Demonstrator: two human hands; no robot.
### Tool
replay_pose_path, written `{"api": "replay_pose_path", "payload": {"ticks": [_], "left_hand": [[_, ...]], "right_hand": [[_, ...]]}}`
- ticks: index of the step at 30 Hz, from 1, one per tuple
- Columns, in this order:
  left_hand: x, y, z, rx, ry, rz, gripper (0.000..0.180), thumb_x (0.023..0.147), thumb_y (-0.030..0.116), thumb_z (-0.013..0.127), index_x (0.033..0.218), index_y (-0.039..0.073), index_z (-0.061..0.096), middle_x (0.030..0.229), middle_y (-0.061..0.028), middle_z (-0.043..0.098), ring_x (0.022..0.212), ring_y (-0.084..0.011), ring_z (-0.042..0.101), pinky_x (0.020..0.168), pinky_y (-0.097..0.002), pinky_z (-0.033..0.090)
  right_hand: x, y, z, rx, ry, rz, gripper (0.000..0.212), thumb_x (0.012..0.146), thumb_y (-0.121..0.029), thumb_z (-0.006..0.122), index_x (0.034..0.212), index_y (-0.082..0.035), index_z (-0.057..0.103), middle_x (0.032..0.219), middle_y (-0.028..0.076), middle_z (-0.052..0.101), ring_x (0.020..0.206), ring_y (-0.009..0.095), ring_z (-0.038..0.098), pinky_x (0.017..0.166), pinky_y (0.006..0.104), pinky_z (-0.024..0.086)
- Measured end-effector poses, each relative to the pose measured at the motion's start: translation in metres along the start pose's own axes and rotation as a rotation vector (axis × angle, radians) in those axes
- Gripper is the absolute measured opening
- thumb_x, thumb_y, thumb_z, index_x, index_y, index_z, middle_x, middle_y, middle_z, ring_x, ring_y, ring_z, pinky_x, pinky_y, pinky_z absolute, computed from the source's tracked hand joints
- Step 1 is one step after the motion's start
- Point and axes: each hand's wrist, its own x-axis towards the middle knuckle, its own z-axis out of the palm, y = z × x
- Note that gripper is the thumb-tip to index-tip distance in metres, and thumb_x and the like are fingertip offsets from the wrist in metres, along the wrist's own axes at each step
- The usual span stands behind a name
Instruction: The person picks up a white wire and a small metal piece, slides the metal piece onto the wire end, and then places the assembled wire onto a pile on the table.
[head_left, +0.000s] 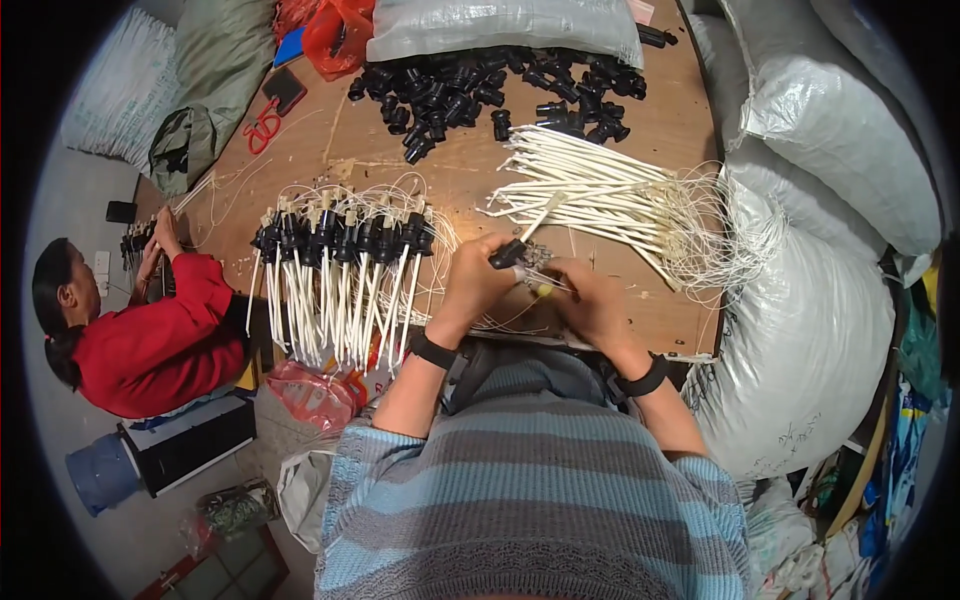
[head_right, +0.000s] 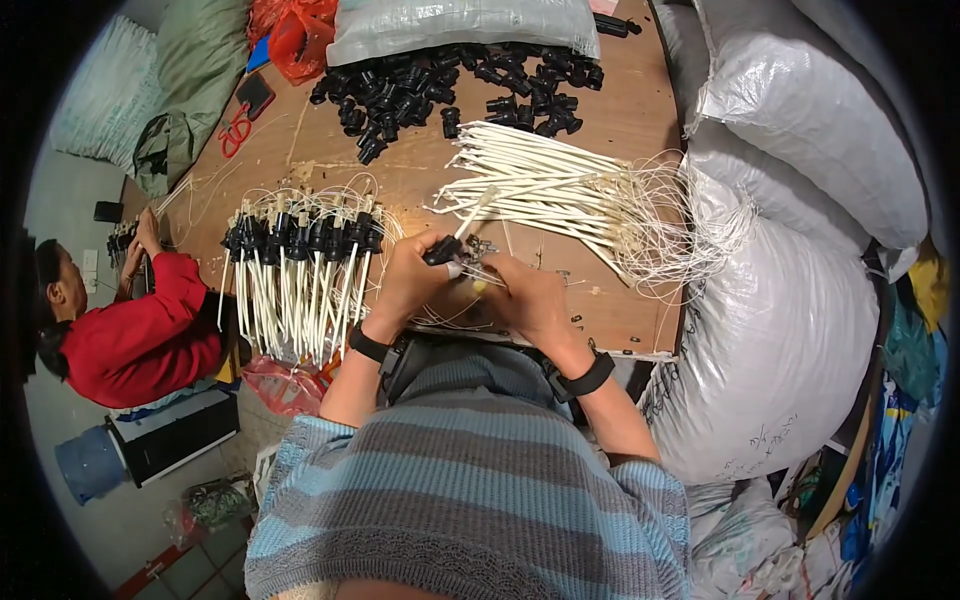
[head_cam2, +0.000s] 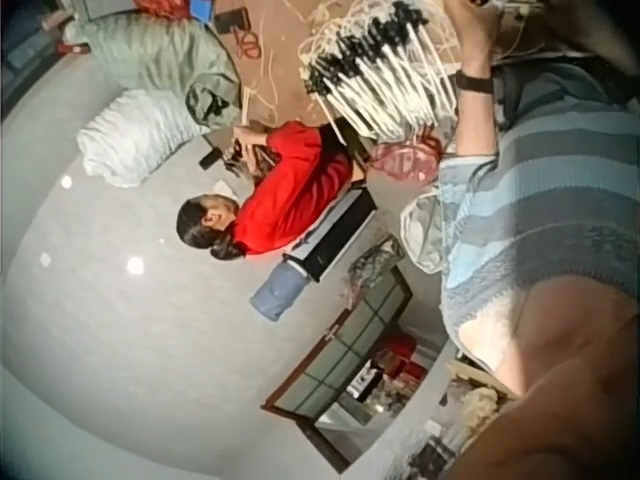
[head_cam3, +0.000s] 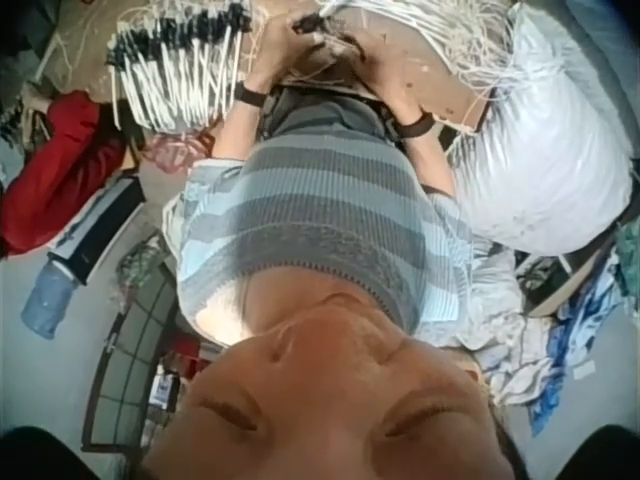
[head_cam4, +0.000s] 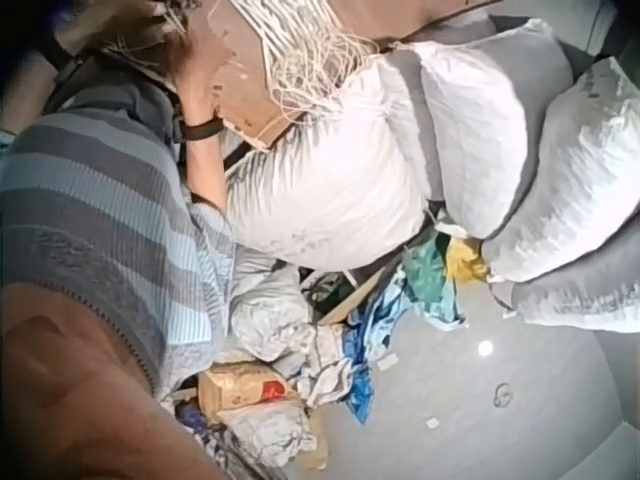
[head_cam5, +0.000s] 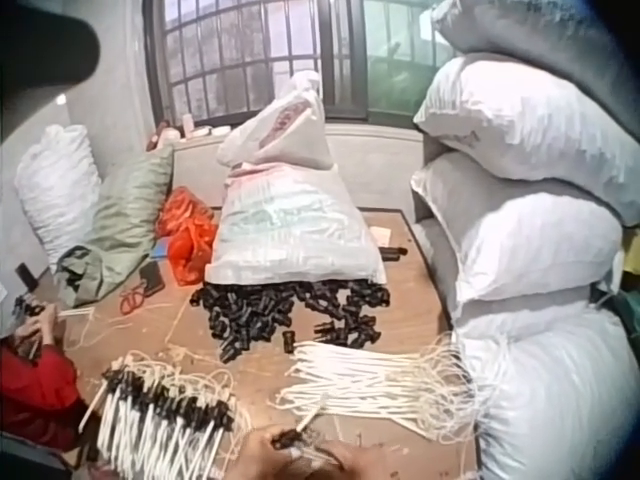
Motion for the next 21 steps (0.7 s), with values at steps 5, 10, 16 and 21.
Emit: {"api": "replay_pose_path", "payload": {"ticks": [5, 10, 16, 21], "left_hand": [[-0.008, 0.003, -0.005, 0.173, -0.079, 0.099, 0.032, 0.076, -0.007, 0.057, 0.107, 0.002, 0.061, 0.09, -0.007, 0.064, 0.084, -0.0162, 0.061, 0.077, -0.0267, 0.047], [-0.009, -0.008, -0.01, 0.42, -0.106, 0.224, 0.044, 0.071, -0.008, 0.053, 0.113, 0.003, 0.059, 0.105, -0.0176, 0.061, 0.102, -0.0356, 0.058, 0.089, -0.0392, 0.046], [-0.013, -0.007, -0.005, 0.436, -0.116, 0.282, 0.041, 0.072, -0.006, 0.055, 0.112, 0.004, 0.059, 0.102, -0.0158, 0.062, 0.098, -0.0347, 0.06, 0.085, -0.039, 0.047], [-0.014, -0.001, -0.001, 0.425, -0.194, 0.217, 0.036, 0.074, -0.003, 0.058, 0.109, 0.004, 0.059, 0.101, -0.0159, 0.062, 0.096, -0.0354, 0.059, 0.082, -0.0397, 0.047]], "right_hand": [[0.0, 0.004, 0.001, -0.205, -0.041, -0.003, 0.003, 0.078, -0.012, 0.061, 0.077, -0.009, 0.06, 0.066, 0.013, 0.059, 0.059, 0.035, 0.059, 0.051, 0.0415, 0.046], [0.004, 0.003, 0.002, -0.171, 0.08, -0.025, 0.002, 0.077, -0.011, 0.06, 0.077, -0.009, 0.06, 0.063, 0.013, 0.058, 0.056, 0.034, 0.058, 0.049, 0.0424, 0.045], [-0.001, 0.013, 0.006, -0.215, -0.006, 0.02, 0.007, 0.077, -0.011, 0.063, 0.083, -0.009, 0.065, 0.069, 0.013, 0.061, 0.061, 0.034, 0.061, 0.052, 0.041, 0.046], [-0.002, 0.01, 0.008, -0.123, -0.055, -0.021, 0.01, 0.079, -0.015, 0.063, 0.072, -0.008, 0.061, 0.063, 0.014, 0.057, 0.057, 0.035, 0.058, 0.049, 0.0416, 0.044]]}}
